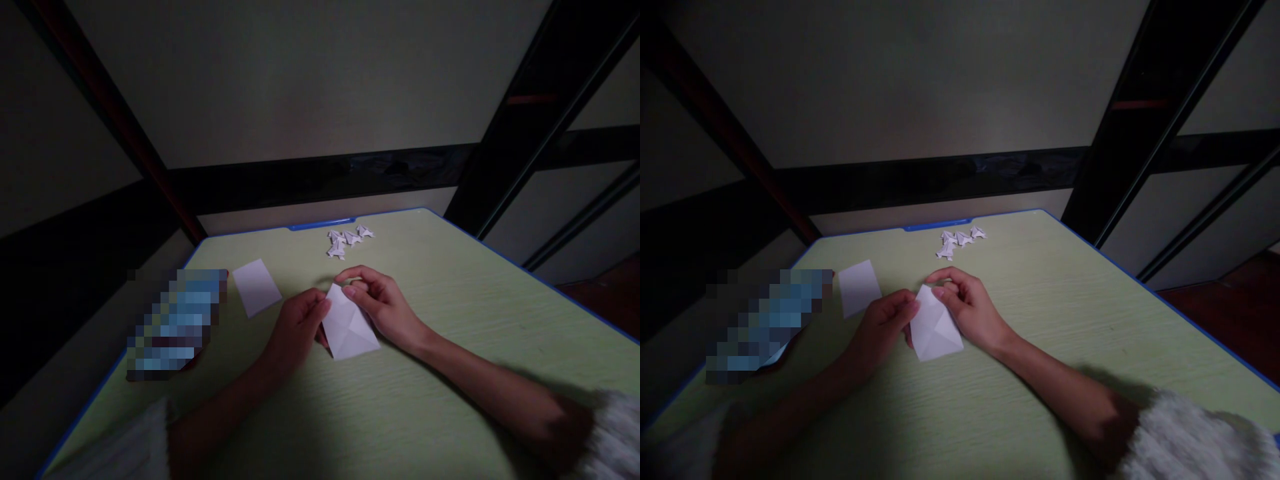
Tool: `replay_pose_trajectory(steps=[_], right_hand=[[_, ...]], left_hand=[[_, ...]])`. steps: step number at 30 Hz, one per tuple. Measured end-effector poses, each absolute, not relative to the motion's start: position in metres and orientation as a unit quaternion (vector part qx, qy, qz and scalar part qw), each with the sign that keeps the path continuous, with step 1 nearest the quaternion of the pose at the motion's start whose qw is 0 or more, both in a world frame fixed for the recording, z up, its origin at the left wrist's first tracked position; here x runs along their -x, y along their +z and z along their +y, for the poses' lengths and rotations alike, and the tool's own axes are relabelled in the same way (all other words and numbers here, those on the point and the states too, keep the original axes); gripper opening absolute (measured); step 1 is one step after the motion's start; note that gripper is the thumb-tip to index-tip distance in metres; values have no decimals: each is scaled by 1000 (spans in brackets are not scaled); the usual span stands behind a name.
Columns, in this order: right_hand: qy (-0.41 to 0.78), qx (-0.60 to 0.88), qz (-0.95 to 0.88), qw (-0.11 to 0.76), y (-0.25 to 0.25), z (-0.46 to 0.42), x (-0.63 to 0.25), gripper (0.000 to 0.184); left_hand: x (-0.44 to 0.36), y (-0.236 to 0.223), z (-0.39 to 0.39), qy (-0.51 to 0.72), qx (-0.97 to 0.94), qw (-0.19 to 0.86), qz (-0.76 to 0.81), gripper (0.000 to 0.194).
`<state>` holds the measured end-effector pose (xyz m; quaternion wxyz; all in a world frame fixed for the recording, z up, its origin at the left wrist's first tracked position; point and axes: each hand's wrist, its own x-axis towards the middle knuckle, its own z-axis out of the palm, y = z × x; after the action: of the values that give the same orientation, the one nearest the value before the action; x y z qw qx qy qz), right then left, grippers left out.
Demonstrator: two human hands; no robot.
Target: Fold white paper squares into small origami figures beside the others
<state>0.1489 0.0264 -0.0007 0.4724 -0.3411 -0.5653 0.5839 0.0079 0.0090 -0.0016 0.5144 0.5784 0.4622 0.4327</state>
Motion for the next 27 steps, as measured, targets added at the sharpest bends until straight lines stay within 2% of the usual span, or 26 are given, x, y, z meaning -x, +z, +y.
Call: replay_pose_trajectory(steps=[5, 10, 16, 22, 27], right_hand=[[586, 351, -556, 472, -1, 28, -148, 25], [590, 363, -550, 467, -2, 31, -148, 42], [554, 361, -496, 563, -2, 34, -152, 53], [575, 351, -554, 489, 2, 30, -151, 63], [588, 354, -544, 482, 0, 30, -149, 64]], left_hand=[[-7, -1, 9, 454, -560, 508, 471, 25], [-5, 0, 13, 514, -522, 476, 487, 19], [-5, -1, 11, 426, -576, 524, 461, 12], [-5, 1, 11, 469, -554, 496, 477, 15], [-4, 0, 12, 514, -540, 442, 499, 12]])
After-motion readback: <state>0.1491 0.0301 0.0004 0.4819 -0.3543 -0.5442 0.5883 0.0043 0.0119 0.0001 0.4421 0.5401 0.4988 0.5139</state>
